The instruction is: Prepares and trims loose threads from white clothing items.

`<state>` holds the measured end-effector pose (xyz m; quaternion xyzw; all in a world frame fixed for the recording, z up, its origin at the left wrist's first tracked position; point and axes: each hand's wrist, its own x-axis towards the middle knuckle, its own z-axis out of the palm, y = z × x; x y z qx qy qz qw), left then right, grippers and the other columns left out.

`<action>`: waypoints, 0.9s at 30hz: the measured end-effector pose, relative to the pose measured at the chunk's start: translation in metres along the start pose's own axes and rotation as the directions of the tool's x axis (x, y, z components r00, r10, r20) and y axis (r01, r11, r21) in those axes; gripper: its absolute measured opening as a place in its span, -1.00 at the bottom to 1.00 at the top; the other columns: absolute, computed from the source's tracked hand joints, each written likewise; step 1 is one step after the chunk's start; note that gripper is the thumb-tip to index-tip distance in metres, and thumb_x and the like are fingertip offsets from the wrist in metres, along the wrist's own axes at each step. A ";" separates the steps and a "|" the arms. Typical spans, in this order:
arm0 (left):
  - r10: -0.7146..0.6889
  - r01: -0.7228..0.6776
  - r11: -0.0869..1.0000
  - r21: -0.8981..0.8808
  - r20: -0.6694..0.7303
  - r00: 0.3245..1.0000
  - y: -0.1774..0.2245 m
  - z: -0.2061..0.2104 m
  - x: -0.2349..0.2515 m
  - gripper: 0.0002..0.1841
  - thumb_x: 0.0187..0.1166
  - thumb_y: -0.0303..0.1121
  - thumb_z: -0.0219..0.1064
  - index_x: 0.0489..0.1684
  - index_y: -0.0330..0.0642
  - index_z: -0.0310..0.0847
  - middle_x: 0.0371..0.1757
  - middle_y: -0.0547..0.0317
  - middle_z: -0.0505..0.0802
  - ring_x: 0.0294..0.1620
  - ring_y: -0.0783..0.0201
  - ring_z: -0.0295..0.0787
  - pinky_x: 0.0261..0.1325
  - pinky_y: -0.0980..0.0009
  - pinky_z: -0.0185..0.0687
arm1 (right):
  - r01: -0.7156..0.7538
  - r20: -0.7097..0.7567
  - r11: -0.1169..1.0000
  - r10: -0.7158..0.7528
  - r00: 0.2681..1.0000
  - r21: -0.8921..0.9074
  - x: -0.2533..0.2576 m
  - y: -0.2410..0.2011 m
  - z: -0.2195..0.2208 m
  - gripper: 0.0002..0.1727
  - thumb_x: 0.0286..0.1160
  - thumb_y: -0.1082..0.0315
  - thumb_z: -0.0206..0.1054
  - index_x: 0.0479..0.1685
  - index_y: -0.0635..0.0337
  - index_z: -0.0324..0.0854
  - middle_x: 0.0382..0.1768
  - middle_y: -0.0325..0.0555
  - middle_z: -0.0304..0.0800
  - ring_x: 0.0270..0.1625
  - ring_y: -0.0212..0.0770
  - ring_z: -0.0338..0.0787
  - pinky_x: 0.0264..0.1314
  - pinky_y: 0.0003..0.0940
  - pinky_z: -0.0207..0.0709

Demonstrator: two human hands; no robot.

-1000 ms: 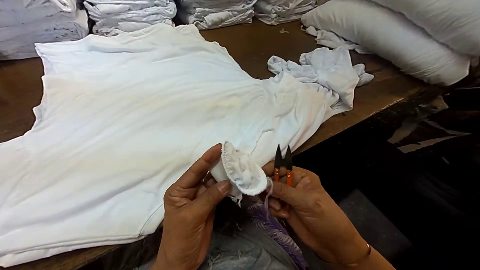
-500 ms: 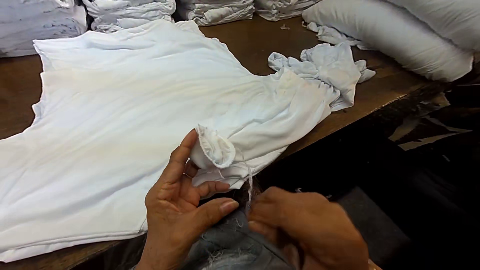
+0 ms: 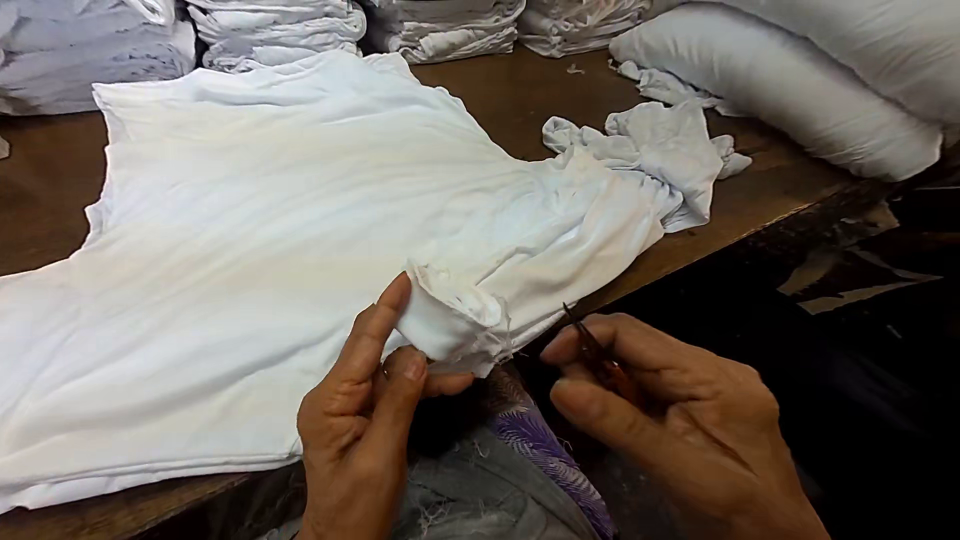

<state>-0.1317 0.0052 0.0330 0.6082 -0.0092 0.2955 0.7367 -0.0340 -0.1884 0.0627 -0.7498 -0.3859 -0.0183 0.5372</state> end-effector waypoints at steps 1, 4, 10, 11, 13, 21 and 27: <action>0.021 -0.021 0.999 0.033 0.012 1.000 0.000 0.003 -0.002 -0.50 0.76 -0.51 0.09 0.72 -0.32 0.34 0.50 -0.11 0.65 0.09 0.04 0.89 0.07 0.16 0.93 | -0.027 -0.001 0.995 0.027 1.000 0.098 0.001 -0.003 0.006 -0.72 0.46 0.03 0.52 -0.06 -0.01 0.74 -0.50 -0.53 0.56 -0.58 -0.65 0.41 -0.62 -0.77 0.29; 0.075 -0.077 0.989 0.127 0.024 0.997 0.001 0.009 -0.005 -0.50 0.75 -0.47 0.17 0.69 -0.33 0.38 0.43 -0.11 0.69 0.04 0.09 0.89 0.09 0.19 0.92 | 0.024 -0.050 0.994 -0.019 0.999 0.104 0.009 -0.006 0.026 -0.85 0.37 0.31 0.58 -0.25 0.11 0.72 -0.50 -0.41 0.63 -0.57 -0.58 0.50 -0.61 -0.73 0.40; 0.004 -0.008 0.999 -0.053 -0.084 0.996 0.002 0.007 -0.003 -0.27 0.37 -0.65 0.52 0.66 -0.41 0.37 0.32 -0.20 0.79 0.05 0.06 0.91 0.05 0.28 0.91 | 0.327 0.032 0.943 -0.326 0.945 -0.064 -0.003 0.002 0.043 -0.91 0.47 0.41 0.34 -0.27 0.19 0.74 -0.42 -0.26 0.67 -0.39 -0.50 0.63 -0.41 -0.64 0.53; -0.016 0.009 0.998 -0.069 -0.099 0.995 0.001 0.006 -0.003 -0.23 0.33 -0.68 0.54 0.66 -0.41 0.37 0.35 -0.22 0.77 0.12 0.02 0.90 0.09 0.24 0.91 | 0.360 0.073 0.930 -0.355 0.932 -0.074 -0.009 0.004 0.046 -0.87 0.52 0.37 0.30 -0.26 0.18 0.75 -0.43 -0.23 0.70 -0.39 -0.45 0.66 -0.41 -0.59 0.54; -0.040 0.032 0.997 -0.063 -0.134 0.990 -0.002 0.005 -0.002 -0.21 0.27 -0.68 0.57 0.66 -0.39 0.39 0.42 -0.20 0.74 0.25 -0.01 0.85 0.19 0.20 0.88 | 0.418 0.213 0.907 -0.400 0.892 -0.048 -0.019 0.005 0.047 -0.79 0.63 0.34 0.18 -0.23 0.16 0.73 -0.44 -0.16 0.70 -0.40 -0.32 0.68 -0.44 -0.45 0.52; -0.125 0.105 0.973 -0.206 -0.087 0.988 0.004 -0.011 0.003 -0.09 0.16 -0.65 0.63 0.72 -0.27 0.36 0.47 -0.19 0.69 0.06 0.09 0.89 -0.11 0.30 0.92 | 0.196 0.680 0.969 -0.243 0.691 0.148 -0.026 0.014 0.011 -0.88 0.51 0.38 0.30 -0.19 0.19 0.74 -0.36 -0.05 0.77 -0.35 -0.15 0.77 -0.37 -0.16 0.59; -0.106 0.089 0.983 -0.159 -0.103 0.989 0.001 -0.011 0.001 -0.10 0.20 -0.54 0.65 0.72 -0.27 0.35 0.47 -0.18 0.68 0.11 0.02 0.89 0.05 0.18 0.92 | -0.044 0.101 0.996 0.035 0.994 0.084 0.016 0.003 0.004 -0.73 0.38 0.35 0.47 0.06 0.03 0.79 -0.59 -0.49 0.54 -0.67 -0.60 0.37 -0.71 -0.73 0.25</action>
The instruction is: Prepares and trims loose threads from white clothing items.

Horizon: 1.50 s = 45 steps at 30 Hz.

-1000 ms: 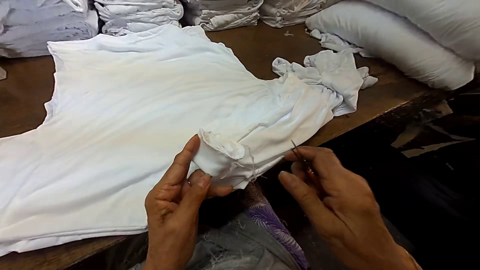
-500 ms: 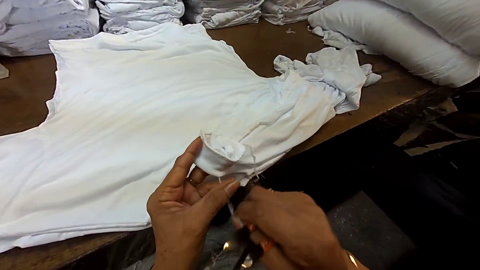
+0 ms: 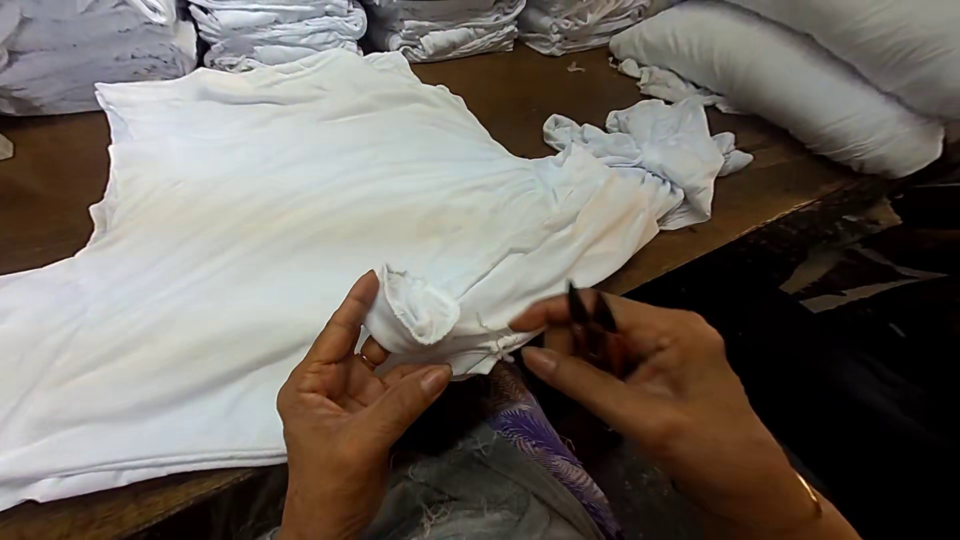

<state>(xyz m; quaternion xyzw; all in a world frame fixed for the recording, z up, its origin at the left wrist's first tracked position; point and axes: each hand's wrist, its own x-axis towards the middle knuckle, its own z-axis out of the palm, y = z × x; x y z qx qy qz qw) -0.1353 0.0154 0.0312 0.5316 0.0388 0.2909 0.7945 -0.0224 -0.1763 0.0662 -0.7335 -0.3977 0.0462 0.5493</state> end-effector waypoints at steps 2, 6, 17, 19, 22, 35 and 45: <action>0.006 -0.006 1.000 0.009 -0.007 1.000 -0.001 0.002 0.000 -0.10 0.19 -0.54 0.66 0.71 -0.28 0.36 0.44 -0.19 0.70 0.10 0.00 0.89 0.04 0.17 0.93 | -0.045 0.003 0.999 0.045 0.999 0.021 0.011 -0.003 0.008 -0.64 0.29 0.37 0.55 0.13 0.07 0.77 -0.67 -0.46 0.47 -0.74 -0.55 0.29 -0.79 -0.70 0.15; 0.058 -0.057 0.998 0.042 -0.033 0.998 -0.003 0.005 -0.002 -0.04 0.14 -0.55 0.70 0.72 -0.33 0.30 0.39 -0.19 0.72 0.09 0.00 0.90 0.07 0.18 0.93 | 0.074 -0.020 0.997 -0.074 0.997 0.007 0.016 -0.002 0.034 -0.93 0.36 0.47 0.51 -0.23 0.17 0.79 -0.63 -0.39 0.58 -0.68 -0.56 0.41 -0.72 -0.72 0.27; 0.019 -0.017 0.999 -0.030 0.066 0.998 -0.004 -0.005 0.002 0.04 0.08 -0.65 0.67 0.77 -0.32 0.20 0.46 -0.15 0.67 0.22 0.08 0.84 0.10 0.26 0.90 | 0.293 0.066 0.921 -0.286 0.956 -0.256 -0.022 0.006 0.045 -0.66 0.70 0.09 0.21 0.15 0.14 0.67 -0.25 -0.25 0.67 -0.26 -0.45 0.63 -0.30 -0.58 0.53; 0.000 0.004 0.998 -0.060 0.070 0.998 -0.002 -0.009 0.004 0.04 0.09 -0.61 0.69 0.77 -0.30 0.20 0.49 -0.13 0.65 0.26 0.10 0.82 0.11 0.26 0.90 | 0.245 0.085 0.901 -0.230 0.970 -0.358 -0.020 0.007 0.034 -0.47 0.87 0.00 -0.07 0.49 0.17 0.51 -0.15 -0.21 0.63 -0.21 -0.38 0.61 -0.22 -0.47 0.54; -0.030 0.037 0.992 -0.123 0.056 0.998 -0.001 -0.009 0.003 0.01 0.12 -0.56 0.70 0.77 -0.26 0.24 0.47 -0.10 0.68 0.29 0.15 0.80 0.19 0.30 0.85 | 0.296 0.061 0.821 -0.307 0.950 -0.487 -0.018 0.017 0.027 -0.47 0.90 0.09 -0.09 0.51 0.30 0.51 -0.23 -0.15 0.65 -0.31 -0.35 0.60 -0.33 -0.47 0.50; -0.052 0.060 0.966 -0.250 0.039 0.998 0.000 -0.002 -0.003 -0.06 0.19 -0.54 0.67 0.74 -0.23 0.29 0.46 -0.09 0.70 0.33 0.18 0.77 0.28 0.30 0.78 | 0.322 -0.065 0.756 -0.432 0.899 -0.570 -0.018 0.019 0.052 -0.57 0.82 0.18 0.09 0.32 0.30 0.67 -0.23 -0.09 0.68 -0.26 -0.30 0.64 -0.31 -0.47 0.47; -0.047 0.053 0.978 -0.200 0.035 0.998 -0.004 -0.001 -0.005 0.03 0.08 -0.60 0.70 0.77 -0.22 0.25 0.47 -0.11 0.69 0.30 0.15 0.79 0.21 0.29 0.83 | 0.334 -0.097 0.732 -0.477 0.873 -0.594 -0.010 0.018 0.062 -0.66 0.78 0.24 0.13 0.01 0.29 0.77 -0.40 -0.15 0.64 -0.37 -0.30 0.60 -0.41 -0.46 0.40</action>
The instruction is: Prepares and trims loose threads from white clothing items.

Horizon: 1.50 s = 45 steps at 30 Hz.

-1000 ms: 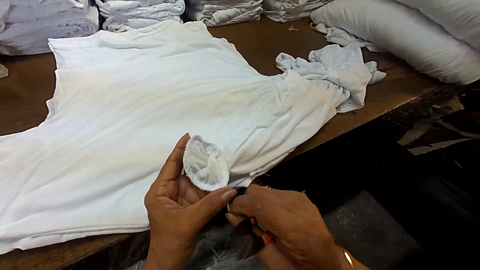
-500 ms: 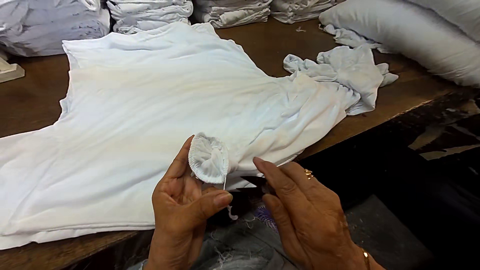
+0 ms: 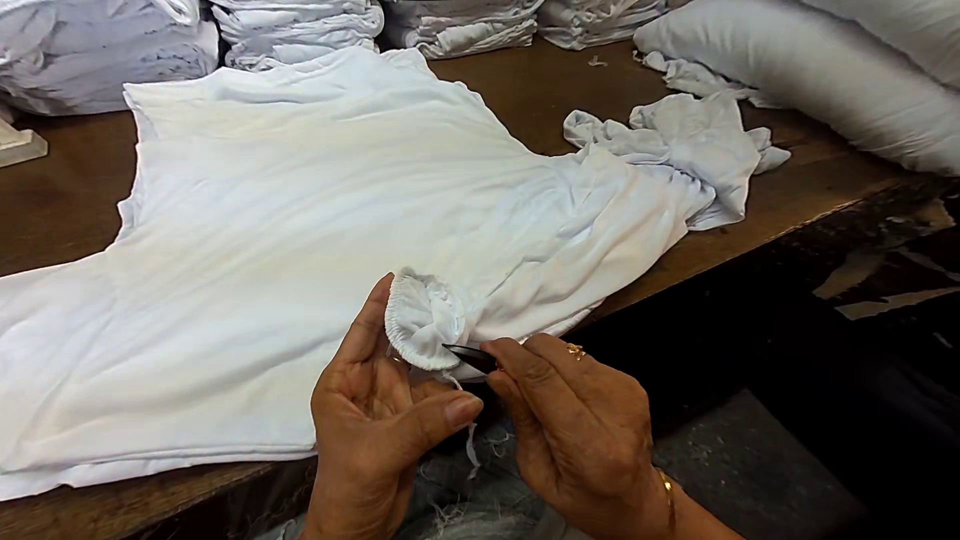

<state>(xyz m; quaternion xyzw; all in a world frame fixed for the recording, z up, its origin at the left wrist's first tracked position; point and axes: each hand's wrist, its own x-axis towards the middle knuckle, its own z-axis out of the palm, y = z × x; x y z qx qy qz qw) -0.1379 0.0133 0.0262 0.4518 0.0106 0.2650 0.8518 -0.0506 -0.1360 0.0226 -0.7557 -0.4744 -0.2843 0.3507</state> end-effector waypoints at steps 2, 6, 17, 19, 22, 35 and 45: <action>0.005 -0.006 0.999 0.032 0.029 1.000 0.000 -0.002 0.000 0.08 0.06 -0.61 0.70 0.80 -0.23 0.20 0.52 -0.13 0.64 0.31 0.12 0.78 0.15 0.29 0.86 | -0.069 0.016 0.991 0.068 0.998 0.114 0.001 0.003 -0.002 -0.66 0.81 0.23 0.11 0.00 0.28 0.75 -0.40 -0.18 0.65 -0.39 -0.36 0.60 -0.42 -0.49 0.44; 0.007 -0.013 0.997 0.073 0.085 0.996 0.006 -0.011 0.001 -0.02 0.20 -0.50 0.66 0.80 -0.19 0.23 0.43 -0.16 0.66 -0.19 0.21 0.84 -0.29 0.38 0.87 | -0.493 0.280 0.619 0.413 0.867 0.611 0.007 0.012 -0.015 -0.57 0.90 0.07 -0.03 0.23 0.10 0.68 -0.50 -0.34 0.47 -0.60 -0.48 0.37 -0.60 -0.61 0.27; -0.011 0.011 1.000 0.003 0.017 1.000 0.006 -0.005 -0.001 -0.66 0.72 -0.47 0.24 0.39 -0.39 0.67 0.16 -0.28 0.82 -0.44 0.26 0.83 -0.51 0.43 0.79 | -0.736 0.640 -0.010 0.503 0.581 0.677 0.027 0.011 -0.014 -0.81 0.73 0.36 0.23 -0.02 0.14 0.78 -0.67 -0.20 0.41 -0.74 -0.53 0.23 -0.72 -0.69 0.12; -0.007 0.006 0.999 0.035 0.030 1.000 0.006 -0.005 -0.002 -0.49 0.49 -0.56 0.47 0.49 -0.30 0.63 0.23 -0.26 0.81 -0.50 0.31 0.78 -0.56 0.49 0.75 | -0.731 0.745 -0.230 0.408 0.527 0.643 0.030 0.015 -0.015 -0.85 0.69 0.35 0.27 -0.10 0.20 0.73 -0.65 -0.22 0.43 -0.74 -0.57 0.26 -0.72 -0.73 0.16; -0.001 -0.034 0.978 0.206 0.171 0.985 0.011 -0.008 -0.003 -0.19 0.27 -0.67 0.57 0.68 -0.10 0.47 0.47 -0.12 0.69 -0.53 0.28 0.80 -0.56 0.45 0.82 | -0.656 0.806 -0.474 0.276 0.523 0.588 0.027 0.024 -0.015 -0.92 0.60 0.41 0.34 -0.16 0.23 0.70 -0.63 -0.26 0.48 -0.73 -0.59 0.36 -0.71 -0.76 0.28; -0.048 0.048 0.999 0.023 -0.008 0.999 0.006 0.001 -0.003 -0.75 0.28 -0.49 0.65 -0.09 -0.28 0.88 -0.22 -0.08 0.86 -0.48 0.30 0.83 -0.49 0.45 0.82 | -0.726 0.816 -0.373 0.262 0.515 0.578 0.027 0.019 -0.014 -0.86 0.39 0.46 0.54 -0.14 0.23 0.76 -0.53 -0.12 0.68 -0.70 -0.59 0.38 -0.69 -0.74 0.20; 0.517 -0.423 0.237 0.874 0.255 0.817 -0.003 -0.010 0.004 -0.90 0.41 -0.41 0.41 -0.24 0.01 0.62 -0.55 0.50 0.65 -0.63 0.65 0.50 -0.59 0.72 0.45 | -0.262 0.060 0.874 0.261 0.963 0.409 0.015 0.010 -0.012 -0.79 0.11 0.46 0.46 -0.62 0.09 0.50 -0.56 -0.34 0.49 -0.54 -0.54 0.45 -0.60 -0.71 0.28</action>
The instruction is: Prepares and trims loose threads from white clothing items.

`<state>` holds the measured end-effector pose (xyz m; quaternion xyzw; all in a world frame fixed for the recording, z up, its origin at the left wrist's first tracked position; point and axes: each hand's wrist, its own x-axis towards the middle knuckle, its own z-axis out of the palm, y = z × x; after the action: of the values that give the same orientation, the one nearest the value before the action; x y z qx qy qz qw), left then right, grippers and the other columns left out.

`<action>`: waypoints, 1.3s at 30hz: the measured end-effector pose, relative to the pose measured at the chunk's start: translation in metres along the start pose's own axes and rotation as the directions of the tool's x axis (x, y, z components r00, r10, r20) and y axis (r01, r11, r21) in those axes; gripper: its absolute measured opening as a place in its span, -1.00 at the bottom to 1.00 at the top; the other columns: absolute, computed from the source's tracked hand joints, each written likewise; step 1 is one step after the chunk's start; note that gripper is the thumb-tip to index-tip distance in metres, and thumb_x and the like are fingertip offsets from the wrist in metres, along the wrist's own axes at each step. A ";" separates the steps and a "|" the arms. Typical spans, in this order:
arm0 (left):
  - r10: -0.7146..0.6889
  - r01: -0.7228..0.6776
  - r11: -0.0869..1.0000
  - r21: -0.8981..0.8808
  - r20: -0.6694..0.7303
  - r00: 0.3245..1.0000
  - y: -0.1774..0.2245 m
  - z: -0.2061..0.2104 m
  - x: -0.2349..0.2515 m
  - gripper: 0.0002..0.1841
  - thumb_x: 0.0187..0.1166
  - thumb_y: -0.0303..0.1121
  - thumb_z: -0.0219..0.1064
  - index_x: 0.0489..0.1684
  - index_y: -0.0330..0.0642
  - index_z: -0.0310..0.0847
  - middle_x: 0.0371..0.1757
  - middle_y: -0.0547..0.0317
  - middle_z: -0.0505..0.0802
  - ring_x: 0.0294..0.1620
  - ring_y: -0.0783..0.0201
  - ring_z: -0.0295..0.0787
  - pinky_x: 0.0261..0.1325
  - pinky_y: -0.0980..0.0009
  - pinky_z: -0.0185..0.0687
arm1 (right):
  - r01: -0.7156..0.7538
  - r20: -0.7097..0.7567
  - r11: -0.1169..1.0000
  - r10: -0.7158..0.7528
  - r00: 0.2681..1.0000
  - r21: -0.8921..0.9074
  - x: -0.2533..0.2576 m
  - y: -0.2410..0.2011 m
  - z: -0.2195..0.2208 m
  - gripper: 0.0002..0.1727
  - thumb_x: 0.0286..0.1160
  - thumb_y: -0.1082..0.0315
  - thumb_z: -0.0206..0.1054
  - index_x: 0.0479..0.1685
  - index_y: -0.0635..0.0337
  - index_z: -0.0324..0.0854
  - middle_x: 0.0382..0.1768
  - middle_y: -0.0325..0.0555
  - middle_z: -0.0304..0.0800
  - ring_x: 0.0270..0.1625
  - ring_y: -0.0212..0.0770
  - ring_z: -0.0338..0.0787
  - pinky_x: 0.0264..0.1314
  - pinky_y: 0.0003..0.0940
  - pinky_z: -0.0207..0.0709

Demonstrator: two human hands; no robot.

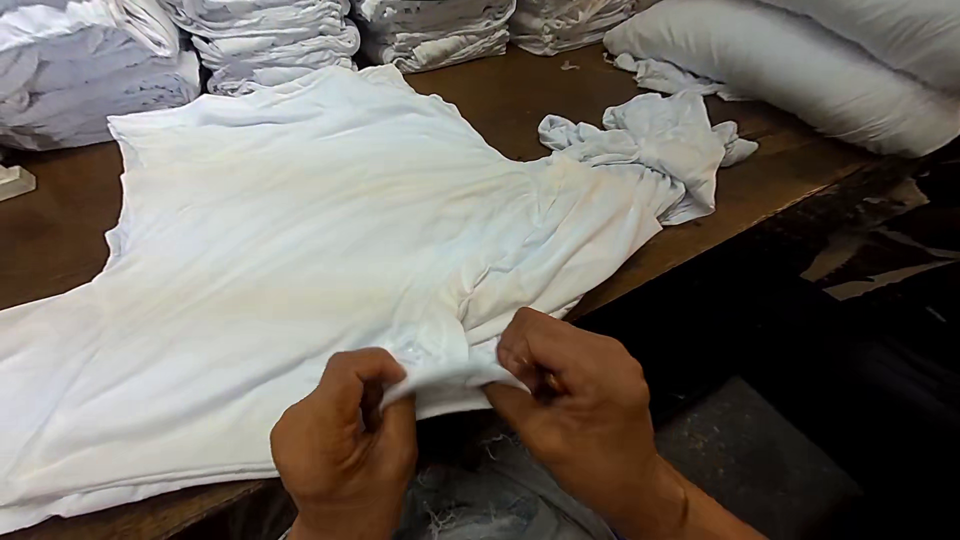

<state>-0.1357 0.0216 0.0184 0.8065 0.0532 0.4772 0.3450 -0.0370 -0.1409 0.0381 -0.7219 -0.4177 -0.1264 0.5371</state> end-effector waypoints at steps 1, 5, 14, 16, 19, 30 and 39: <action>0.034 -0.033 0.999 0.027 -0.026 0.999 0.000 0.001 -0.002 -0.90 0.39 -0.42 0.38 -0.33 0.01 0.57 -0.54 0.48 0.64 -0.60 0.65 0.50 -0.55 0.73 0.44 | 0.118 -0.051 0.985 -0.125 0.991 -0.124 -0.001 0.002 0.002 -0.79 0.11 0.48 0.40 -0.68 0.11 0.45 -0.59 -0.30 0.45 -0.54 -0.49 0.43 -0.58 -0.64 0.22; 0.056 -0.057 0.998 0.011 0.052 0.997 -0.003 -0.002 0.002 -0.83 0.31 -0.47 0.39 -0.35 -0.02 0.46 -0.28 0.36 0.62 -0.24 0.52 0.60 -0.22 0.64 0.57 | 0.057 -0.104 0.983 -0.075 0.992 -0.172 -0.001 0.006 0.008 -0.84 0.04 0.50 0.39 -0.52 0.13 0.49 -0.62 -0.36 0.42 -0.61 -0.56 0.36 -0.64 -0.72 0.19; 0.107 -0.112 0.994 0.004 0.266 0.958 -0.003 -0.009 0.003 -0.75 0.54 -0.39 0.36 0.12 -0.17 0.68 -0.17 0.27 0.81 -0.23 0.51 0.76 -0.19 0.58 0.74 | 0.017 0.267 0.927 -0.125 0.956 0.375 -0.020 -0.003 0.008 -0.83 0.33 0.38 0.55 -0.22 0.26 0.73 -0.33 -0.22 0.73 -0.27 -0.48 0.71 -0.25 -0.63 0.65; 0.108 -0.109 0.994 -0.011 0.274 0.956 -0.005 -0.013 0.005 -0.77 0.65 -0.41 0.27 0.11 -0.23 0.77 -0.15 0.25 0.88 -0.21 0.52 0.80 -0.17 0.58 0.74 | -0.101 0.233 0.907 0.003 0.973 0.410 -0.017 -0.003 0.001 -0.87 0.42 0.41 0.50 -0.15 0.22 0.72 -0.35 -0.28 0.74 -0.36 -0.54 0.68 -0.35 -0.67 0.62; -0.086 0.104 0.992 -0.075 0.210 0.974 -0.006 -0.027 0.013 -0.75 0.77 -0.37 0.18 0.15 -0.14 0.78 -0.15 0.39 0.89 -0.29 0.58 0.79 -0.25 0.63 0.75 | -0.370 0.115 0.853 0.353 0.929 0.368 -0.002 0.007 -0.023 -0.89 0.52 0.39 0.41 -0.07 0.05 0.75 -0.58 -0.35 0.59 -0.69 -0.52 0.40 -0.71 -0.66 0.30; -0.513 0.534 0.844 -0.043 0.220 0.830 -0.017 -0.034 0.030 -0.41 0.61 -0.09 0.34 0.61 -0.04 0.37 -0.08 0.33 0.87 -0.21 0.43 0.86 -0.23 0.47 0.82 | -0.419 0.042 0.843 0.431 0.901 0.338 -0.004 0.025 -0.051 -0.91 0.48 0.39 0.41 -0.13 0.05 0.75 -0.63 -0.28 0.51 -0.76 -0.46 0.32 -0.79 -0.63 0.20; -0.186 0.059 0.944 0.325 0.373 0.909 -0.008 -0.028 0.111 -0.78 0.45 -0.19 0.52 -0.10 -0.07 0.78 -0.41 0.32 0.81 -0.51 0.44 0.67 -0.44 0.37 0.60 | -0.230 0.271 0.890 0.127 0.954 0.395 -0.020 0.026 -0.042 -0.80 0.64 0.28 0.39 -0.31 0.19 0.70 -0.50 -0.27 0.66 -0.46 -0.50 0.61 -0.42 -0.61 0.53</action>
<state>-0.0970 0.0881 0.1031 0.9252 0.1064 0.2660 0.2487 -0.0189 -0.1890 0.0239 -0.6342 -0.4276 0.1044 0.6357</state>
